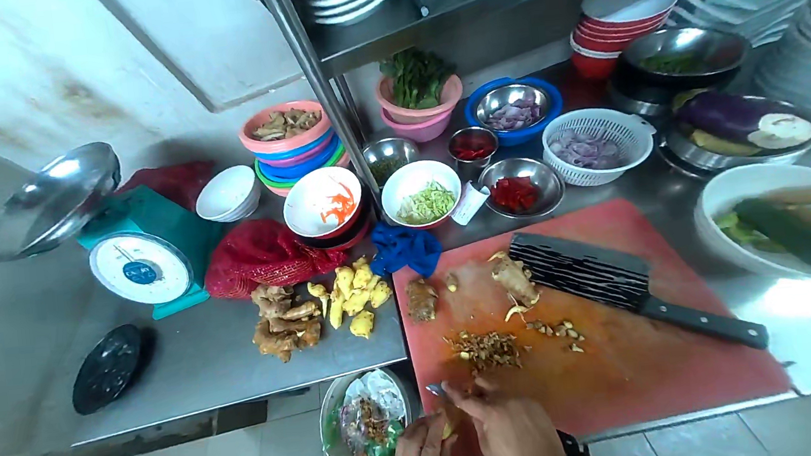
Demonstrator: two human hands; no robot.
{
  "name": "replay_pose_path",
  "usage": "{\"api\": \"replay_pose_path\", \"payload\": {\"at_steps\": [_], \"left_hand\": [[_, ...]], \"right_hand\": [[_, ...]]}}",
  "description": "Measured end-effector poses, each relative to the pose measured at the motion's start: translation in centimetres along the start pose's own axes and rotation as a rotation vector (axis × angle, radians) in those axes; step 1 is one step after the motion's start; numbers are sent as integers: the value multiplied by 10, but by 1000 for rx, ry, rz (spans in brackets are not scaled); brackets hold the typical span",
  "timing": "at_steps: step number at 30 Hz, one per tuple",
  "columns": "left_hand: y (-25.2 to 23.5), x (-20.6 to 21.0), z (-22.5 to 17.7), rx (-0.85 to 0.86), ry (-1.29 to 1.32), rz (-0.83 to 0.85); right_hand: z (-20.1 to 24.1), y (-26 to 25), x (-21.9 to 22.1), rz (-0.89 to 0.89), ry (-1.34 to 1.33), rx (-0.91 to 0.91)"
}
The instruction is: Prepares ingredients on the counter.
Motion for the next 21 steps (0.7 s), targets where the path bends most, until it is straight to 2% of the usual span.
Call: {"api": "replay_pose_path", "payload": {"at_steps": [2, 3, 5, 6, 9, 12, 15, 16, 17, 19, 20, 21], "left_hand": [[0, -2, 5, -27, 10, -12], [1, -3, 7, -50, 17, -15], [0, -2, 10, -80, 27, -18], [1, -1, 9, -94, 31, -15], [0, -3, 8, -131, 46, -7], [-2, -2, 11, -133, 65, -12], [3, 0, 8, -90, 79, -13], [-1, 1, 9, -63, 78, -16], [-3, 2, 10, -36, 73, -10], [-7, 3, 8, 20, 45, -3], [-6, 4, 5, 42, 31, -1], [-6, 5, 1, 61, 22, 5]], "right_hand": [[-9, -5, 3, 207, -8, 89], [-10, -5, 2, 251, -22, 110], [-5, -7, -2, 86, -17, 54], [-4, -7, -1, 72, -12, 42], [-12, -9, 5, 254, -48, 132], [-9, -12, -1, 151, -39, 102], [-14, -6, 7, 325, -59, 174], [-14, -8, 2, 284, -63, 174], [-11, -7, -5, 167, -52, 139], [-1, -5, -15, -150, 12, -13], [2, -3, -13, -173, 33, -38], [0, -1, -8, -106, 37, -17]]}}
Point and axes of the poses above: each hand's wrist, its own y-axis away from the middle knuckle, its own x-axis out of the palm, z = x × y, the point moved 5 cm from there along -y, towards the middle knuckle, and after that the axes turned 10 degrees about -x, right-handed, at the moved point
